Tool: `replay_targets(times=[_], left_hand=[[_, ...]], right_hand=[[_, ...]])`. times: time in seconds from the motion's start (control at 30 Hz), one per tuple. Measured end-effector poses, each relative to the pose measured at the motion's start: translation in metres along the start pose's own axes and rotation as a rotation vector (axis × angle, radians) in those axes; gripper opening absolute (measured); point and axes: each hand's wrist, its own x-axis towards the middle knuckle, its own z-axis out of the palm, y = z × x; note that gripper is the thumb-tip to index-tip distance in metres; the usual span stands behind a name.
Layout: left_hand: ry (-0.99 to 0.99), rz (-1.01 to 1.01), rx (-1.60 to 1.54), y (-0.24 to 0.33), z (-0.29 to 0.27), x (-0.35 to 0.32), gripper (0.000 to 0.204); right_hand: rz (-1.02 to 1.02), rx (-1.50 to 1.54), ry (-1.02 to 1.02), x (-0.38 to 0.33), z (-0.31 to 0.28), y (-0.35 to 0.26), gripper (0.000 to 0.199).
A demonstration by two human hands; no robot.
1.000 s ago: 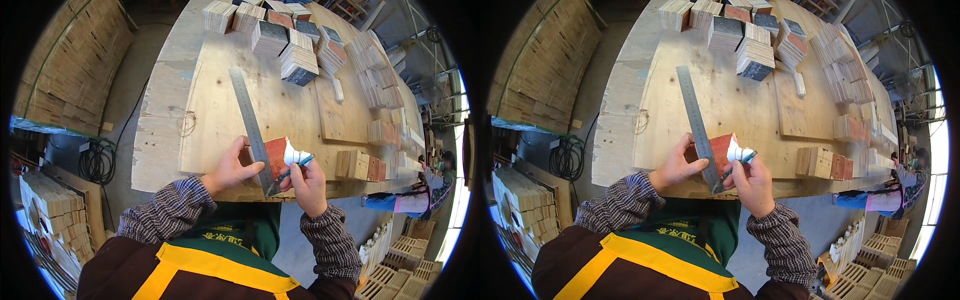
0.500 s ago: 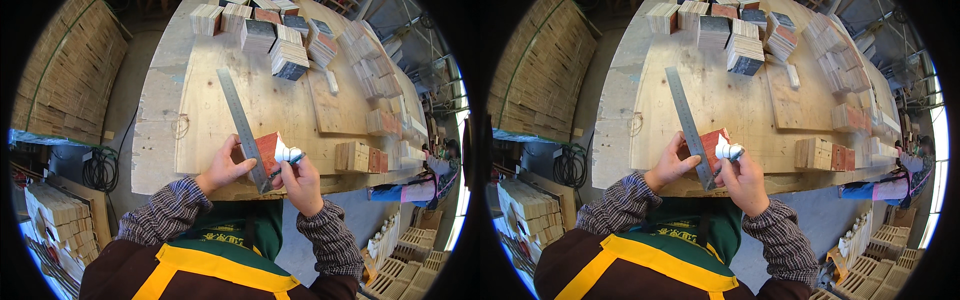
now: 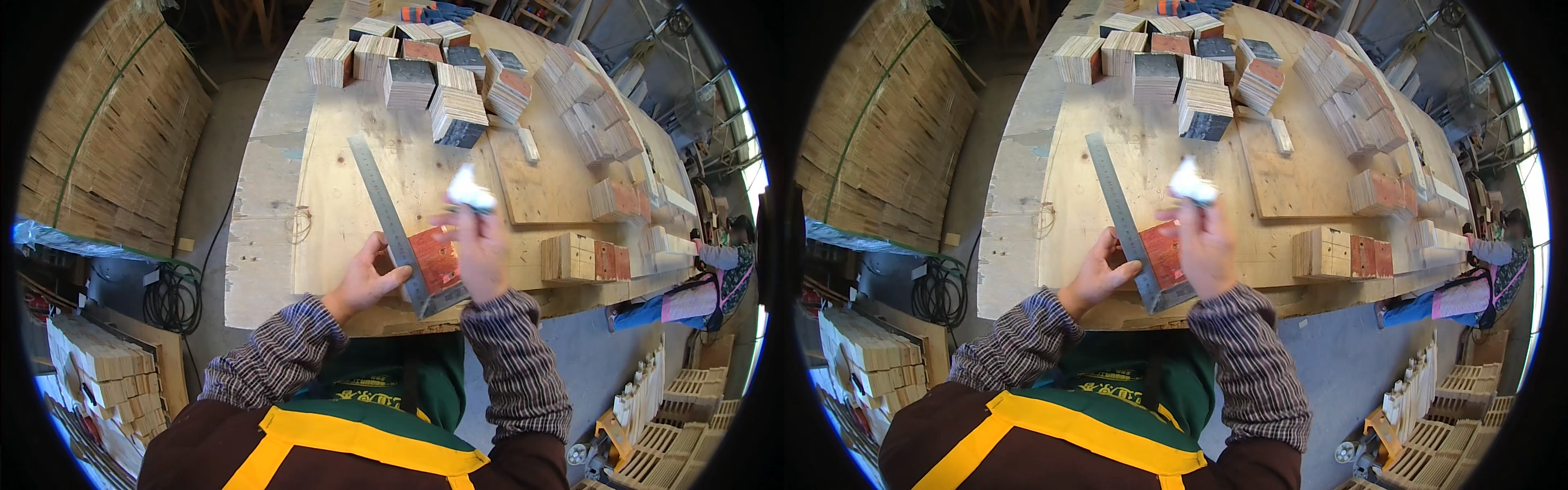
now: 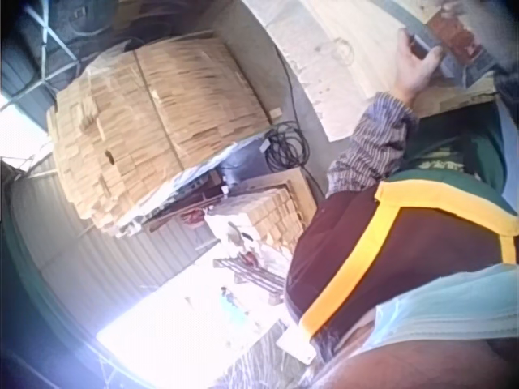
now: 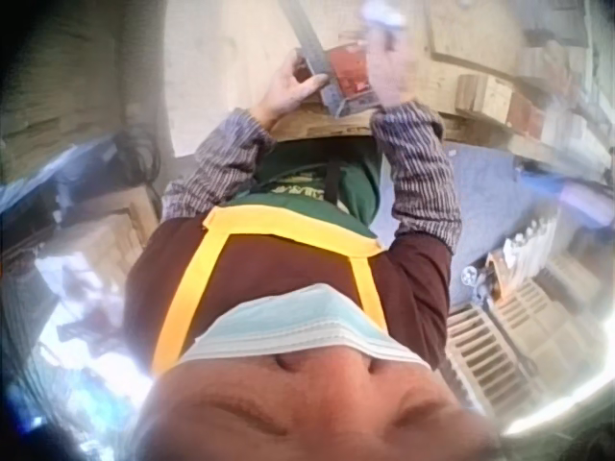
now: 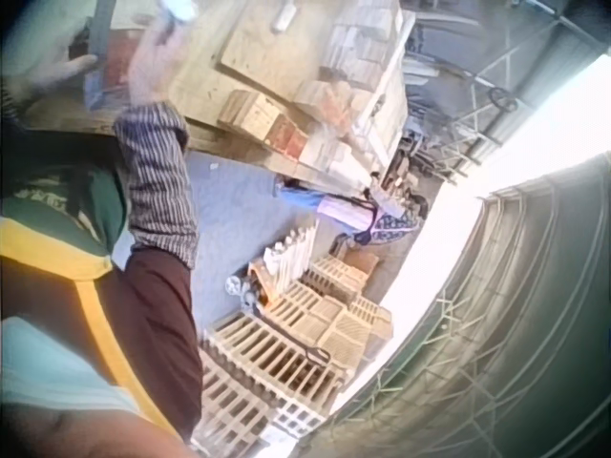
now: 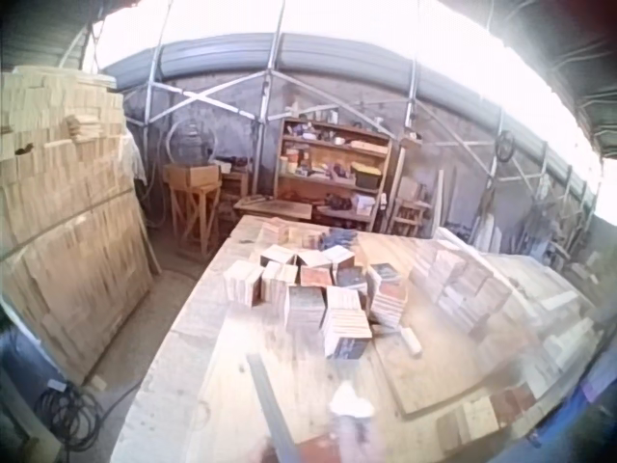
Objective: The person uses a metal square ruler and a pencil to mark lines on small rectangular wooden blocks. They place the square on each block, draw a line along the edge, then set the block aside and repeat the process on several other blocks.
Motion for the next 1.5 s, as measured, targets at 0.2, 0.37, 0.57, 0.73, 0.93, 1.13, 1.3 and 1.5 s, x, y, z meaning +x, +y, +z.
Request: replay_targets(times=[0.2, 0.37, 0.57, 0.73, 0.93, 1.13, 1.3, 1.5], left_hand=[[0.036, -0.028, 0.084, -0.005, -0.008, -0.002, 0.044], [0.045, 0.015, 0.128, -0.019, -0.010, 0.008, 0.043], [-0.210, 0.020, 0.096, -0.006, -0.019, 0.008, 0.069], [-0.296, -0.063, 0.214, 0.013, -0.017, 0.001, 0.091], [-0.047, 0.032, 0.282, -0.006, 0.001, -0.019, 0.076], [0.075, 0.072, 0.295, -0.023, 0.007, -0.033, 0.073], [-0.159, 0.069, 0.276, -0.007, -0.015, -0.012, 0.101], [-0.424, 0.004, 0.439, 0.018, -0.033, 0.016, 0.124]], right_hand=[[-0.076, -0.209, 0.441, -0.093, -0.045, -0.006, 0.028], [0.189, -0.054, 0.576, -0.146, -0.023, 0.034, 0.040], [0.139, 0.021, 0.466, -0.150, 0.007, 0.048, 0.042], [0.130, -0.112, 0.499, -0.141, 0.016, 0.059, 0.053], [0.064, -0.028, 0.562, -0.134, 0.014, 0.063, 0.046], [0.173, 0.052, 0.516, -0.125, 0.007, 0.054, 0.064], [0.264, 0.317, 0.427, -0.127, -0.002, 0.035, 0.054], [0.253, 0.484, 0.451, -0.136, -0.018, 0.013, 0.047]])
